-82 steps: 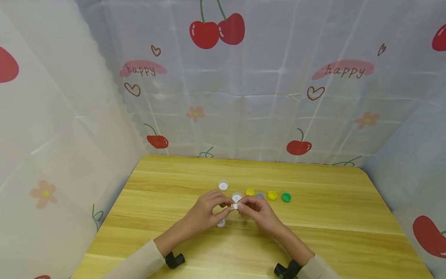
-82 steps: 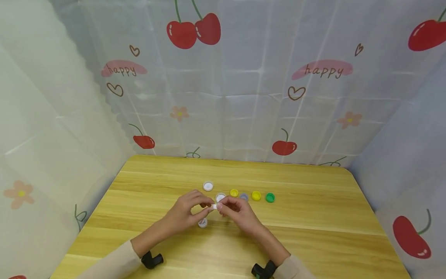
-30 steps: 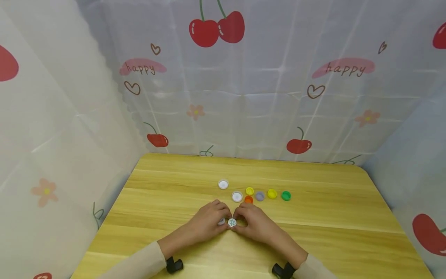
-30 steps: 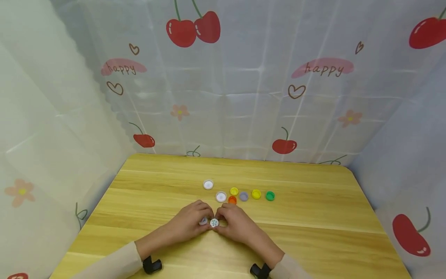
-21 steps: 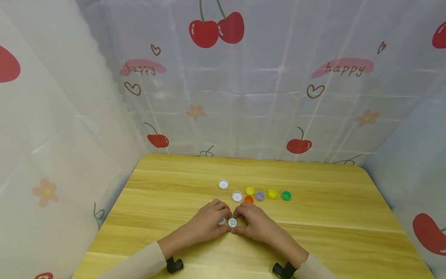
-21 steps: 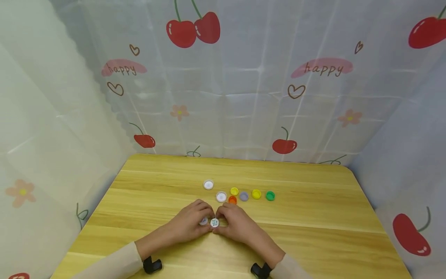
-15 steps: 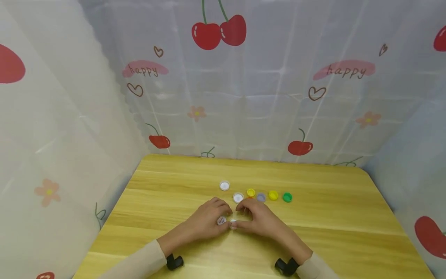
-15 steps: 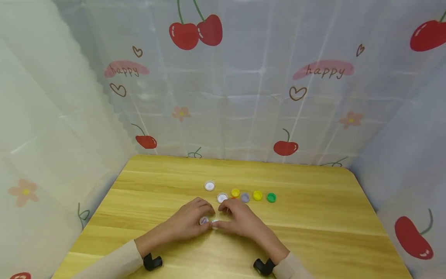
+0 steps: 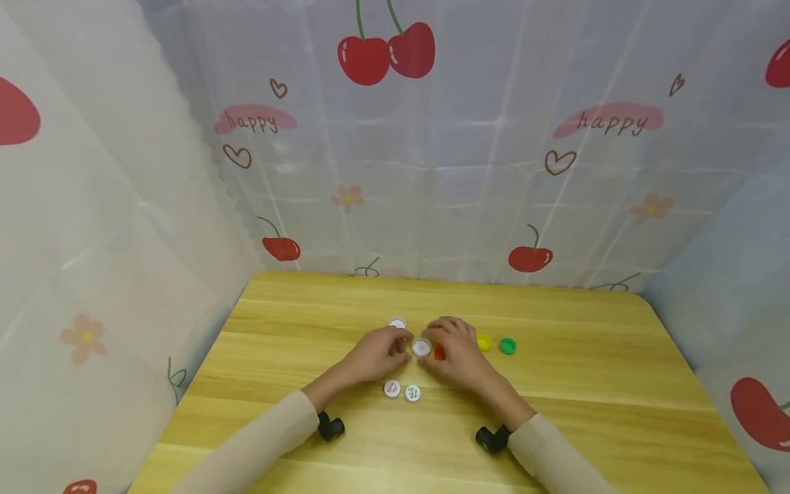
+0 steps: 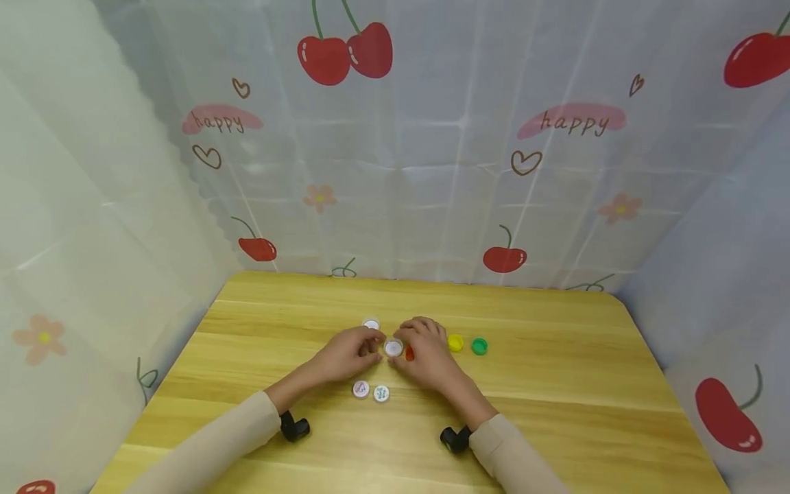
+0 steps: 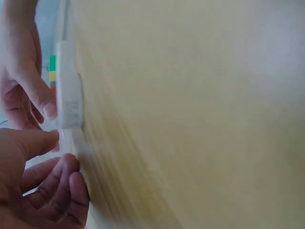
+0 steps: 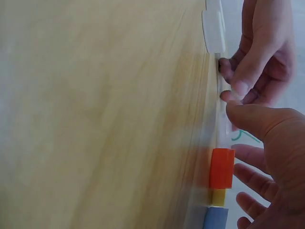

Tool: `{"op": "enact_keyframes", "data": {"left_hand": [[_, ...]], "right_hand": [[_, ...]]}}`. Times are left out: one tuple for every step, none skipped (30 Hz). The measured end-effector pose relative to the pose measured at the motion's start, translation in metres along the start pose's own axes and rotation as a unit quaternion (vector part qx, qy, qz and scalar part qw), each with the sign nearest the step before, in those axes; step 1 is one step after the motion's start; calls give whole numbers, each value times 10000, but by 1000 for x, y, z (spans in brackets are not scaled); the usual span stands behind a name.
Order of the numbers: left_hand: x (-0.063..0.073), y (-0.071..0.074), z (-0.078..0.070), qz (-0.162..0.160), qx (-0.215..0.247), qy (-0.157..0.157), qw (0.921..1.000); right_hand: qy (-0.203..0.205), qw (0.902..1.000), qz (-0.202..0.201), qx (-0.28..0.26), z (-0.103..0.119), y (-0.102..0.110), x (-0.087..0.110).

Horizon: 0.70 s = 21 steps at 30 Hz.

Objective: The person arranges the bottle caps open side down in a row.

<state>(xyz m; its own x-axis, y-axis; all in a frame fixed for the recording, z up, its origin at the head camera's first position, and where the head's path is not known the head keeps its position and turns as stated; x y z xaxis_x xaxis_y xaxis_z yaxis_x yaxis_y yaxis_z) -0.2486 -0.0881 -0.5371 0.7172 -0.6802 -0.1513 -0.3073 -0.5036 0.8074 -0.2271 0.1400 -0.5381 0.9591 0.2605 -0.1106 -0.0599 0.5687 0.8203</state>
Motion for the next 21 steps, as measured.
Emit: {"op": "enact_keyframes", "data": {"left_hand": [[-2, -2, 0, 36, -73, -5, 10000], [-3, -4, 0, 74, -134, -11, 9999], [-5, -5, 0, 113, -205, -6, 9997], [-6, -6, -1, 141, -241, -6, 9996], [-6, -7, -1, 157, -268, 5, 9995], [-7, -7, -2, 162, -289, 25, 9994], [-8, -7, -2, 157, -300, 46, 9994], [-8, -6, -2, 148, -297, 79, 9994], [-9, -6, -3, 135, -304, 102, 9994], [-9, -5, -3, 123, -294, 115, 9994], [-10, -5, -2, 115, -303, 129, 9994], [-10, -4, -2, 105, -308, 127, 9994], [-11, -4, -2, 97, -294, 121, 9994], [-11, -4, -2, 85, -289, 115, 9995], [-12, -4, -2, 66, -302, 89, 9995], [-12, -4, -1, 49, -312, 72, 9995], [-12, -4, -1, 32, -323, 62, 9995], [-12, -4, -1, 15, -342, 42, 9994], [-12, -4, -1, -6, -340, 37, 9994], [-12, -4, 0, -28, -345, 33, 9994], [-12, -5, 0, -47, -337, 29, 9994]], "right_hand": [[32, 10000, 8, 60, -1, -2, 0], [54, 9999, 28, 100, -2, -4, 0], [78, 9999, 40, 134, -2, -5, 0], [92, 9998, 62, 139, -3, -6, 0], [103, 9998, 71, 143, -3, -7, 1], [103, 9998, 71, 149, -4, -7, 1], [88, 9998, 82, 140, -4, -7, 1], [67, 9998, 91, 134, -4, -6, 1], [49, 9999, 85, 132, -4, -6, 1], [30, 9999, 83, 120, -4, -5, 1], [25, 9999, 69, 118, -5, -5, 1], [20, 9999, 69, 111, -5, -4, 1], [22, 9999, 74, 97, -5, -3, 0], [32, 9999, 67, 90, -5, -3, 0], [49, 9999, 62, 80, -5, -2, -1], [67, 9999, 60, 61, -5, -2, -1], [88, 9999, 54, 60, -5, -2, -2], [100, 9999, 54, 51, -5, -1, -2], [120, 9999, 38, 39, -5, -1, -2], [147, 9999, 18, 22, -5, -1, -2], [168, 9999, 6, 10, -5, 0, -2]]}}
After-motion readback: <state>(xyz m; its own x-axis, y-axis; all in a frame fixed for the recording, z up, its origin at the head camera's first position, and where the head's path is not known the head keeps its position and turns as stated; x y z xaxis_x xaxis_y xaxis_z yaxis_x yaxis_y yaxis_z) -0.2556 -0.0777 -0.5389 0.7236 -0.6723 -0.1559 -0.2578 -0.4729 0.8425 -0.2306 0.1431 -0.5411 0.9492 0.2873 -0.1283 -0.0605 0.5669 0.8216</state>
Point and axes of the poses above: each hand's wrist, its own x-axis away from the middle knuckle, its own y-axis out of the back of the hand, z = x × y, the point moved 1 cm from there along -x, towards the middle knuckle, and after that the axes turned 11 degrees about -y, right-handed, at the moved point
